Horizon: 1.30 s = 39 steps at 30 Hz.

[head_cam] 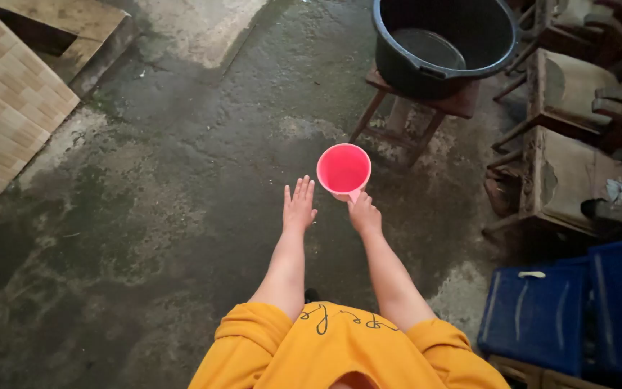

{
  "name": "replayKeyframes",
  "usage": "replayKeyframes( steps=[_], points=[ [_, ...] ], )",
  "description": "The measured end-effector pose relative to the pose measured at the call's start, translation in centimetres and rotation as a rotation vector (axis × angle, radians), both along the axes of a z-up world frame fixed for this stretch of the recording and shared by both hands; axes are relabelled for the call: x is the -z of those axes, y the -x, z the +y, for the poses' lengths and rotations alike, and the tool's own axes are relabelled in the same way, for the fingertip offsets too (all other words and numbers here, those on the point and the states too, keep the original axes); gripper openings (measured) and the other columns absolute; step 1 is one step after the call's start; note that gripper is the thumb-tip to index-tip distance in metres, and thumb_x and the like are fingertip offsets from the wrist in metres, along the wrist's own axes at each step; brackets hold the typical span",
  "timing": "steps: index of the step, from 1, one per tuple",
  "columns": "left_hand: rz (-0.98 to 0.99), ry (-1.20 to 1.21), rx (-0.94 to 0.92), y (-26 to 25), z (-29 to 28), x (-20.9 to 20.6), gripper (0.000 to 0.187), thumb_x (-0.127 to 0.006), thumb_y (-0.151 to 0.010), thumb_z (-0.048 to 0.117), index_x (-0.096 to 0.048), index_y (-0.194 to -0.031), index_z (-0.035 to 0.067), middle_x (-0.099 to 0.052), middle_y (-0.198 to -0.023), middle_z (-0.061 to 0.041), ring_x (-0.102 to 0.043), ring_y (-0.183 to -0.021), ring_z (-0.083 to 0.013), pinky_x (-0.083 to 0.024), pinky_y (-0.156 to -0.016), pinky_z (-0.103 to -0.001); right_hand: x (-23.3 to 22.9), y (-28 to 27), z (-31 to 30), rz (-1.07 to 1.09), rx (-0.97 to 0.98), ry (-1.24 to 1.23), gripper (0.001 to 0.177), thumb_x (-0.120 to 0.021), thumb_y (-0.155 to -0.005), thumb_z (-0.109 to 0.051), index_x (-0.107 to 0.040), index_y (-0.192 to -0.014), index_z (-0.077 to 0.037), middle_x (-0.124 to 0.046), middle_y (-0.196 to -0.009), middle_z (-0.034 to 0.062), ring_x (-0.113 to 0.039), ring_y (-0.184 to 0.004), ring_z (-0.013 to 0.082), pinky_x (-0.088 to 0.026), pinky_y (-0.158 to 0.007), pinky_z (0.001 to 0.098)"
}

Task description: The recorder walks toward a bucket on the ground and picks it up with both hands.

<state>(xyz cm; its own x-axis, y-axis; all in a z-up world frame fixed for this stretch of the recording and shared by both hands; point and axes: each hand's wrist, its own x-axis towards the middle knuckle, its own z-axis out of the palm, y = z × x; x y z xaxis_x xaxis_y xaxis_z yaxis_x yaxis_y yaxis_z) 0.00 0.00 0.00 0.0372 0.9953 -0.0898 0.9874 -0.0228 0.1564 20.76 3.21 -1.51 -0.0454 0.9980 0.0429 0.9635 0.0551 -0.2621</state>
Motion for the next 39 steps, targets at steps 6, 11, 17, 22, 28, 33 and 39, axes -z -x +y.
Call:
replayKeyframes(
  steps=[6, 11, 17, 22, 28, 33, 39],
  points=[
    [0.043, -0.014, 0.067, -1.8, 0.3, 0.2, 0.104, -0.073, -0.089, 0.043, -0.009, -0.165, 0.013, -0.004, -0.174, -0.004, -0.008, -0.160, -0.0201, -0.008, -0.128, -0.054, 0.6, -2.1, -0.4, 0.008, 0.036, 0.010, 0.046, -0.065, -0.096, -0.045, -0.047, -0.112, -0.006, -0.067, -0.105, 0.0220, -0.072, -0.087, 0.0442, -0.059, -0.071, 0.0553],
    [0.038, -0.027, 0.101, -2.6, 1.2, 1.0, 0.104, -0.073, -0.089, 0.043, -0.009, -0.165, 0.013, -0.005, -0.174, -0.004, -0.008, -0.160, -0.0202, -0.009, -0.128, -0.054, 0.6, -3.2, -0.7, -0.009, 0.077, 0.025, 0.046, -0.064, -0.096, -0.045, -0.047, -0.112, -0.005, -0.067, -0.106, 0.0216, -0.073, -0.087, 0.0439, -0.060, -0.072, 0.0550],
    [0.037, -0.021, 0.162, -3.6, 3.3, 0.1, 0.104, -0.073, -0.089, 0.044, -0.009, -0.165, 0.013, -0.004, -0.174, -0.004, -0.008, -0.160, -0.0197, -0.009, -0.128, -0.054, -0.5, -3.9, 0.1, 0.005, 0.146, 0.024, 0.045, -0.063, -0.097, -0.045, -0.048, -0.113, -0.005, -0.068, -0.106, 0.0223, -0.072, -0.088, 0.0446, -0.060, -0.072, 0.0558],
    [0.041, -0.045, 0.226, -4.3, 6.5, -0.4, 0.103, -0.072, -0.090, 0.043, -0.009, -0.165, 0.013, -0.004, -0.174, -0.004, -0.008, -0.160, -0.0205, -0.010, -0.128, -0.054, -1.1, -4.5, 2.0, 0.000, 0.210, 0.018, 0.046, -0.062, -0.097, -0.046, -0.049, -0.112, -0.005, -0.068, -0.106, 0.0224, -0.073, -0.089, 0.0440, -0.060, -0.074, 0.0548],
    [0.017, -0.052, 0.285, -3.8, 10.5, -0.4, 0.103, -0.073, -0.090, 0.043, -0.010, -0.165, 0.012, -0.005, -0.174, -0.005, -0.009, -0.159, -0.0212, -0.010, -0.127, -0.054, -0.2, -4.3, 4.8, 0.018, 0.264, -0.010, 0.044, -0.062, -0.098, -0.045, -0.049, -0.111, -0.005, -0.069, -0.105, 0.0231, -0.073, -0.088, 0.0437, -0.060, -0.073, 0.0544],
    [0.033, -0.073, 0.326, -3.9, 13.4, -0.5, 0.103, -0.074, -0.089, 0.042, -0.012, -0.165, 0.012, -0.009, -0.174, -0.005, -0.011, -0.159, -0.0219, -0.012, -0.127, -0.054, -0.7, -3.7, 6.7, 0.056, 0.298, -0.006, 0.043, -0.064, -0.095, -0.044, -0.050, -0.111, -0.006, -0.069, -0.104, 0.0221, -0.073, -0.086, 0.0435, -0.059, -0.073, 0.0555],
    [0.041, -0.079, 0.385, -4.5, 16.2, -0.6, 0.103, -0.074, -0.088, 0.044, -0.011, -0.164, 0.011, -0.008, -0.173, -0.005, -0.010, -0.159, -0.0218, -0.012, -0.127, -0.055, -1.4, -4.0, 8.4, 0.114, 0.370, 0.038, 0.043, -0.061, -0.098, -0.043, -0.048, -0.114, -0.005, -0.068, -0.108, 0.0253, -0.071, -0.091, 0.0463, -0.059, -0.075, 0.0569]
  ],
)
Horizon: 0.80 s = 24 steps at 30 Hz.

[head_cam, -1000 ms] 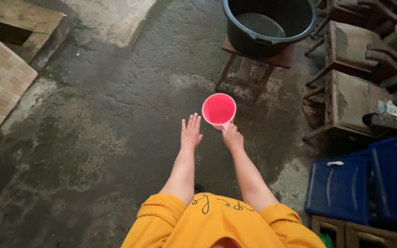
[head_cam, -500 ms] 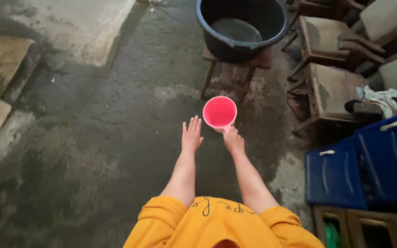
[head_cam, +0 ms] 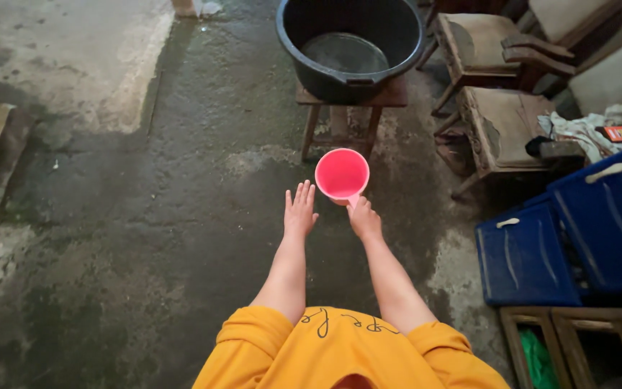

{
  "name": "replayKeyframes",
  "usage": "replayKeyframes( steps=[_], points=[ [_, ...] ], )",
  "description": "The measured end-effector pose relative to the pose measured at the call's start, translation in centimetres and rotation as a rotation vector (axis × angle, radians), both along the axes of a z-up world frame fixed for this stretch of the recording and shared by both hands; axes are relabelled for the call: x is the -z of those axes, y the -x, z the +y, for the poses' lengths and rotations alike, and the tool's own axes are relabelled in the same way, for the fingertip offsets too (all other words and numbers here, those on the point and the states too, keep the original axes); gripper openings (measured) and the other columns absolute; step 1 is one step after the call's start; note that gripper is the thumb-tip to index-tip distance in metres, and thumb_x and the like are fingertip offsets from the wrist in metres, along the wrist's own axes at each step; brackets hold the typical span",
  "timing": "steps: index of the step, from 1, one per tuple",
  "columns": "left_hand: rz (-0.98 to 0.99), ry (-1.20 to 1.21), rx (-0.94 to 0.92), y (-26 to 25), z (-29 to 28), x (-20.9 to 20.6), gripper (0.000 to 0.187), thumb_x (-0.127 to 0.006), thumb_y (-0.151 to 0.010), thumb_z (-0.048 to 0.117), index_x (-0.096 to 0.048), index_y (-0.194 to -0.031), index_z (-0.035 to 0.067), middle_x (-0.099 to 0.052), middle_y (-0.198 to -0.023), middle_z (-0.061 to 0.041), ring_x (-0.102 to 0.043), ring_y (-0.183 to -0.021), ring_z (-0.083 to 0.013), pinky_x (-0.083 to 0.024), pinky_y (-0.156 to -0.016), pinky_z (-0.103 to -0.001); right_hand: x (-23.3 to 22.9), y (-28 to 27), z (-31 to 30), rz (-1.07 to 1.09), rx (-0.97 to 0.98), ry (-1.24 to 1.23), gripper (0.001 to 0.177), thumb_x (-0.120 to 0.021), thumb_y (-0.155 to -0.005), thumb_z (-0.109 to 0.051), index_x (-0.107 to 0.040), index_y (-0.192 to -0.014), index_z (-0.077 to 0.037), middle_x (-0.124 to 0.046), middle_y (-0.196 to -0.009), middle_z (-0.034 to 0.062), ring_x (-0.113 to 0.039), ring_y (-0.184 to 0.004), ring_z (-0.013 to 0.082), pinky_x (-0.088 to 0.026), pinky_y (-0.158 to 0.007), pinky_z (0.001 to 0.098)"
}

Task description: The recorder walks toward a bucket on the ground and picks it up with both hands.

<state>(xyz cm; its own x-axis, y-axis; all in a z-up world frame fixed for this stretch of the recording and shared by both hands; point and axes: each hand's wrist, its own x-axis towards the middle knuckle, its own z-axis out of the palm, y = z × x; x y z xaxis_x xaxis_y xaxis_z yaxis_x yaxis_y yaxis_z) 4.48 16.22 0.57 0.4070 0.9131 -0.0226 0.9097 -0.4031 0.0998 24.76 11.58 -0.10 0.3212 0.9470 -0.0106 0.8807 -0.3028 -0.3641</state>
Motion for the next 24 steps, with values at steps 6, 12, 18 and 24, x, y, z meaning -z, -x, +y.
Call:
replayKeyframes(
  steps=[6, 12, 18, 24],
  points=[
    [0.017, 0.025, 0.046, -1.0, 2.3, 0.4, 0.104, -0.074, -0.089, 0.044, -0.011, -0.165, 0.013, -0.007, -0.175, -0.004, -0.009, -0.160, -0.0207, -0.011, -0.128, -0.055, -0.4, -0.5, 1.0, 0.034, 0.068, 0.054, 0.045, -0.060, -0.099, -0.044, -0.047, -0.116, -0.005, -0.067, -0.114, 0.0261, -0.069, -0.098, 0.0474, -0.057, -0.082, 0.0580],
    [0.037, 0.029, 0.095, -1.5, 4.0, 0.3, 0.106, -0.074, -0.088, 0.044, -0.009, -0.165, 0.014, -0.004, -0.173, -0.004, -0.008, -0.159, -0.0206, -0.011, -0.125, -0.058, 0.5, -1.5, 2.0, 0.057, 0.126, 0.045, 0.047, -0.059, -0.100, -0.045, -0.046, -0.120, -0.004, -0.065, -0.117, 0.0282, -0.068, -0.101, 0.0480, -0.056, -0.084, 0.0580],
    [0.023, 0.019, 0.148, -2.0, 4.7, 0.9, 0.106, -0.075, -0.088, 0.044, -0.010, -0.165, 0.014, -0.006, -0.174, -0.004, -0.008, -0.160, -0.0207, -0.010, -0.127, -0.058, 0.2, -1.4, 1.4, 0.063, 0.181, 0.054, 0.047, -0.059, -0.099, -0.045, -0.048, -0.121, -0.005, -0.065, -0.118, 0.0276, -0.068, -0.103, 0.0481, -0.055, -0.087, 0.0583],
    [0.002, -0.015, 0.166, -2.4, 5.2, 1.0, 0.106, -0.076, -0.087, 0.045, -0.011, -0.166, 0.013, -0.007, -0.174, -0.004, -0.010, -0.160, -0.0212, -0.011, -0.127, -0.059, -0.4, -1.6, 1.5, 0.054, 0.201, 0.052, 0.047, -0.059, -0.099, -0.045, -0.047, -0.119, -0.005, -0.065, -0.118, 0.0276, -0.068, -0.102, 0.0481, -0.056, -0.084, 0.0585]
  ],
)
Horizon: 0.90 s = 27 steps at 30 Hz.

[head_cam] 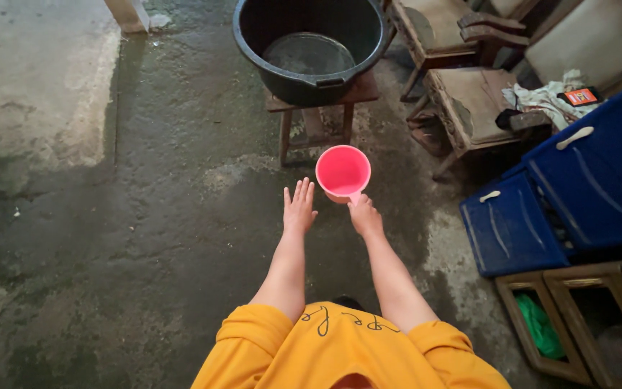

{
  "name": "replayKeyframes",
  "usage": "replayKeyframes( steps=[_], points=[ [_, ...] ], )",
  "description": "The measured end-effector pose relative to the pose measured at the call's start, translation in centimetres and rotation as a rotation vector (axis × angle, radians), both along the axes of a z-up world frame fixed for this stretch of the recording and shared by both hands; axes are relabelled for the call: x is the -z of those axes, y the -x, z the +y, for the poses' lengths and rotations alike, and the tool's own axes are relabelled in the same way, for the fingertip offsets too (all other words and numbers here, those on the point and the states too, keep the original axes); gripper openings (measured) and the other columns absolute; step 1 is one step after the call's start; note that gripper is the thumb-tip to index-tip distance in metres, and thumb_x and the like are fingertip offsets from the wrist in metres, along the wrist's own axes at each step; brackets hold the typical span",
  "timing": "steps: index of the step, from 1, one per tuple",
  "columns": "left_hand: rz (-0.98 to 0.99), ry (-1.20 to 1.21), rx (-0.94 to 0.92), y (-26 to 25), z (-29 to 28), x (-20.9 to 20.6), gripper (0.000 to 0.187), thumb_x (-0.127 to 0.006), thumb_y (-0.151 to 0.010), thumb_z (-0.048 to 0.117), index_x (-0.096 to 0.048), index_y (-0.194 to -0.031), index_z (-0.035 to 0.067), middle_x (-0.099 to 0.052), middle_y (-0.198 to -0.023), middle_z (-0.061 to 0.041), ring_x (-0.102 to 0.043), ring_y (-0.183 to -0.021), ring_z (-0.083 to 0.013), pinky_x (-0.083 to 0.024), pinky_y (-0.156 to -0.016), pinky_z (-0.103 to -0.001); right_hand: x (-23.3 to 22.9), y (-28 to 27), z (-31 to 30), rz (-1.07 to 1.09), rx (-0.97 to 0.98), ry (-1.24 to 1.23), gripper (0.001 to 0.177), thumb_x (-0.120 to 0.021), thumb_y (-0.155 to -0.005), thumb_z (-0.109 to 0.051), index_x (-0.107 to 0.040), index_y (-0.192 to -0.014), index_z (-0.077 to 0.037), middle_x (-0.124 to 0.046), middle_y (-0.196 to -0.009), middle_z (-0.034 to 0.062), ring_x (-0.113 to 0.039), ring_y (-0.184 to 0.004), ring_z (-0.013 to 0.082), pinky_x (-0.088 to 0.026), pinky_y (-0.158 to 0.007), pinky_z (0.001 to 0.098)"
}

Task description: The recorder walks toward a bucket on the ground and picks it up with both hands.

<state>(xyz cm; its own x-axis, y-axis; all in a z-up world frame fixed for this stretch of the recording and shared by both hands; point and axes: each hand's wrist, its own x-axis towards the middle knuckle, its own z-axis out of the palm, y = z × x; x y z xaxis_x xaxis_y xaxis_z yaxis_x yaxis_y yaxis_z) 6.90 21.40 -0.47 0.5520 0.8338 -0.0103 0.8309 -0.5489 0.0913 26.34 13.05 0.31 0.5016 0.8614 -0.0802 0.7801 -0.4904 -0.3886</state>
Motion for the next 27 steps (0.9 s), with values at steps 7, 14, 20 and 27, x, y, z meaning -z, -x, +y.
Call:
replayKeyframes(
  steps=[7, 14, 20, 27],
  points=[
    [0.002, 0.049, 0.065, -2.4, -0.1, 0.2, 0.106, -0.077, -0.086, 0.044, -0.012, -0.164, 0.014, -0.009, -0.174, -0.003, -0.010, -0.160, -0.0212, -0.011, -0.127, -0.060, -0.3, -1.0, -0.9, -0.001, 0.008, -0.003, 0.047, -0.060, -0.097, -0.047, -0.047, -0.119, -0.007, -0.066, -0.116, 0.0254, -0.069, -0.100, 0.0481, -0.055, -0.083, 0.0608],
    [0.011, 0.065, 0.091, -5.9, 0.7, 0.4, 0.106, -0.077, -0.085, 0.043, -0.012, -0.165, 0.015, -0.009, -0.174, -0.003, -0.010, -0.160, -0.0211, -0.011, -0.127, -0.059, 0.6, -5.0, -1.1, -0.015, -0.003, -0.046, 0.045, -0.060, -0.097, -0.046, -0.047, -0.116, -0.007, -0.067, -0.112, 0.0260, -0.069, -0.095, 0.0487, -0.056, -0.079, 0.0607],
    [0.022, 0.066, 0.072, -10.4, 2.4, -0.8, 0.105, -0.076, -0.087, 0.043, -0.011, -0.165, 0.015, -0.008, -0.173, -0.003, -0.009, -0.159, -0.0214, -0.011, -0.126, -0.059, -0.2, -9.5, 0.9, -0.013, -0.031, -0.037, 0.046, -0.059, -0.098, -0.047, -0.047, -0.117, -0.007, -0.067, -0.113, 0.0256, -0.068, -0.097, 0.0489, -0.055, -0.081, 0.0609],
    [0.008, 0.063, 0.074, -17.5, 4.6, -1.5, 0.102, -0.075, -0.088, 0.043, -0.014, -0.164, 0.015, -0.009, -0.173, -0.004, -0.010, -0.159, -0.0216, -0.012, -0.126, -0.059, -1.6, -16.7, 3.6, -0.025, -0.056, -0.012, 0.045, -0.060, -0.097, -0.047, -0.047, -0.116, -0.008, -0.066, -0.115, 0.0262, -0.068, -0.097, 0.0496, -0.055, -0.081, 0.0610]
  ],
)
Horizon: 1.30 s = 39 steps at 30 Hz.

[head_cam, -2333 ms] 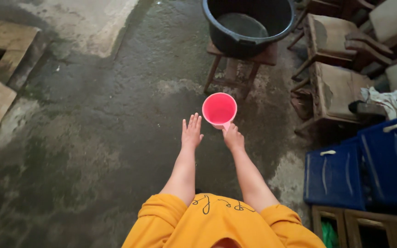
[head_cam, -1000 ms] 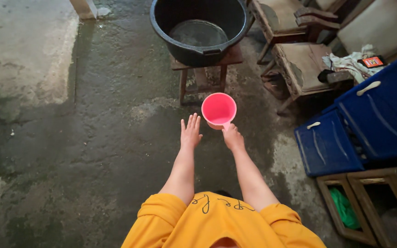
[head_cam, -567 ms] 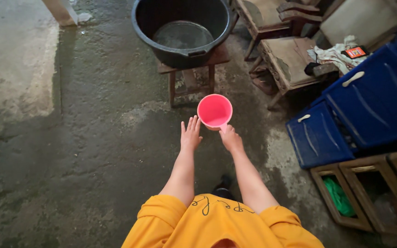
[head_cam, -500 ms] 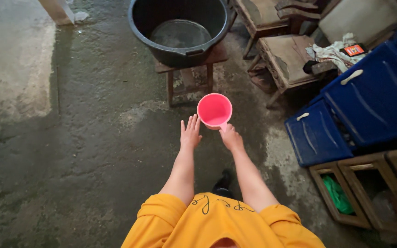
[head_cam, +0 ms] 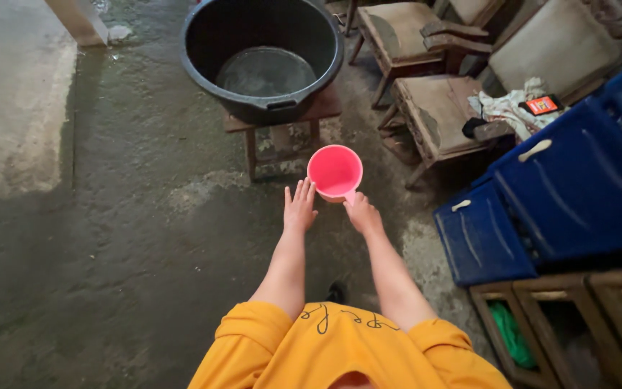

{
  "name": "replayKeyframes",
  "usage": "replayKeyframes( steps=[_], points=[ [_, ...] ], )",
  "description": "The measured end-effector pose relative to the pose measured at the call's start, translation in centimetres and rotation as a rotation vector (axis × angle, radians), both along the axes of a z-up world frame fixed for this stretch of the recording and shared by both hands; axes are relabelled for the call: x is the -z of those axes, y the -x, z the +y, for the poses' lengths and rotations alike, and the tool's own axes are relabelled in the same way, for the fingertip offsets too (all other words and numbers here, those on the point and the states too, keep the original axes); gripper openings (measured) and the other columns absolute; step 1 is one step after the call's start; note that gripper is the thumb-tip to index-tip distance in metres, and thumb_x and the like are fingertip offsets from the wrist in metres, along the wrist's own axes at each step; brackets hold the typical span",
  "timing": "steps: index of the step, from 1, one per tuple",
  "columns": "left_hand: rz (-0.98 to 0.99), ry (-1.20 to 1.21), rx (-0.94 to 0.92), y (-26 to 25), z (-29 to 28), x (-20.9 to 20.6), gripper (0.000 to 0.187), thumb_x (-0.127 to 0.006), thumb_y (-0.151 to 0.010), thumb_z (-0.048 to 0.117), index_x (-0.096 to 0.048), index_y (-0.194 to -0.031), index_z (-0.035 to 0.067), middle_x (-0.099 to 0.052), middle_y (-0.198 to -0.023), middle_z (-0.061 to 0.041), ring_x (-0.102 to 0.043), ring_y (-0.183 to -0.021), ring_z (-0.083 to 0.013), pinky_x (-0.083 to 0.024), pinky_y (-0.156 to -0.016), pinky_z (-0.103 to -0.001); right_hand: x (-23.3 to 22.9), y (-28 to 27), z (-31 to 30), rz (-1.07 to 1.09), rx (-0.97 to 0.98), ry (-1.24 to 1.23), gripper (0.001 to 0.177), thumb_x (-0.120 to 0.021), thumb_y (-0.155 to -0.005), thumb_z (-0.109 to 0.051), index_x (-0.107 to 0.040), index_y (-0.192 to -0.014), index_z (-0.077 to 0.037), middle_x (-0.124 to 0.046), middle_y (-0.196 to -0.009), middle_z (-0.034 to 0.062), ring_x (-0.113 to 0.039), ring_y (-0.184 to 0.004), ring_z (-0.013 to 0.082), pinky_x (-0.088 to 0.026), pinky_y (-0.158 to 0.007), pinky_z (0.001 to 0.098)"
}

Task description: The recorder walks toward a bucket on the ground and picks it up with both hands.

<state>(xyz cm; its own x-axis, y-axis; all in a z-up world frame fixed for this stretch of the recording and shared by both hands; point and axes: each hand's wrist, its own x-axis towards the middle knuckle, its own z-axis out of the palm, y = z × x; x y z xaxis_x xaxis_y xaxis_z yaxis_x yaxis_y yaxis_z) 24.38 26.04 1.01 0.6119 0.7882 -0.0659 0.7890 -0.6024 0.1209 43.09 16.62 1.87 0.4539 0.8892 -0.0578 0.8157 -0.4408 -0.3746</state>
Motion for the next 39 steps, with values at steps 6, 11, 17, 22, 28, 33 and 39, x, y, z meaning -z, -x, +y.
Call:
replayKeyframes(
  steps=[6, 11, 17, 22, 28, 33, 39],
  points=[
    [-0.039, -0.006, -0.023, -4.4, 1.0, 0.0, 0.103, -0.077, -0.086, 0.040, -0.015, -0.164, 0.015, -0.012, -0.173, -0.002, -0.012, -0.158, -0.0194, -0.013, -0.126, -0.059, -0.3, -4.6, 1.2, -0.032, -0.039, -0.041, 0.045, -0.061, -0.097, -0.047, -0.046, -0.114, -0.008, -0.067, -0.110, 0.0253, -0.069, -0.094, 0.0484, -0.056, -0.078, 0.0600],
    [-0.032, -0.013, -0.039, -7.0, 1.1, -0.5, 0.103, -0.077, -0.086, 0.040, -0.016, -0.165, 0.015, -0.013, -0.173, -0.002, -0.013, -0.159, -0.0190, -0.013, -0.126, -0.059, 0.4, -7.8, 1.8, -0.039, -0.069, -0.054, 0.046, -0.062, -0.097, -0.047, -0.046, -0.113, -0.008, -0.067, -0.108, 0.0253, -0.069, -0.091, 0.0490, -0.056, -0.076, 0.0608],
    [-0.007, 0.016, -0.056, -10.2, 1.3, -0.1, 0.102, -0.076, -0.087, 0.040, -0.015, -0.165, 0.016, -0.011, -0.173, -0.001, -0.011, -0.159, -0.0182, -0.011, -0.126, -0.059, 0.9, -10.9, 2.2, -0.019, -0.079, -0.027, 0.046, -0.060, -0.098, -0.049, -0.044, -0.114, -0.008, -0.067, -0.108, 0.0258, -0.068, -0.092, 0.0495, -0.055, -0.077, 0.0615],
    [0.021, 0.029, -0.057, -12.4, 1.1, 0.5, 0.103, -0.076, -0.087, 0.041, -0.013, -0.165, 0.016, -0.009, -0.174, -0.001, -0.009, -0.159, -0.0185, -0.011, -0.126, -0.058, 1.3, -13.1, 2.0, 0.002, -0.073, -0.008, 0.047, -0.060, -0.097, -0.049, -0.045, -0.115, -0.008, -0.067, -0.111, 0.0263, -0.068, -0.094, 0.0498, -0.055, -0.079, 0.0618],
    [0.017, 0.018, -0.044, -14.5, 0.3, 1.0, 0.103, -0.075, -0.088, 0.040, -0.012, -0.165, 0.015, -0.008, -0.174, -0.003, -0.009, -0.159, -0.0199, -0.011, -0.126, -0.059, 1.8, -15.1, 1.1, 0.064, -0.046, -0.019, 0.047, -0.061, -0.097, -0.048, -0.046, -0.116, -0.008, -0.066, -0.113, 0.0278, -0.068, -0.095, 0.0503, -0.054, -0.080, 0.0613],
    [0.021, 0.037, -0.040, -15.3, -0.4, 0.6, 0.104, -0.077, -0.086, 0.039, -0.013, -0.164, 0.016, -0.009, -0.174, -0.002, -0.009, -0.159, -0.0197, -0.011, -0.126, -0.059, 2.0, -15.7, 0.3, 0.056, -0.038, -0.008, 0.047, -0.060, -0.098, -0.049, -0.046, -0.116, -0.007, -0.066, -0.113, 0.0272, -0.067, -0.097, 0.0503, -0.055, -0.081, 0.0608],
    [-0.003, -0.030, -0.032, -15.8, -1.1, 0.2, 0.104, -0.077, -0.086, 0.040, -0.014, -0.165, 0.015, -0.010, -0.174, -0.003, -0.010, -0.160, -0.0200, -0.012, -0.126, -0.059, 1.3, -15.8, -0.3, 0.092, -0.006, -0.023, 0.049, -0.060, -0.097, -0.048, -0.047, -0.119, -0.006, -0.064, -0.118, 0.0288, -0.065, -0.100, 0.0517, -0.053, -0.083, 0.0618]
  ],
)
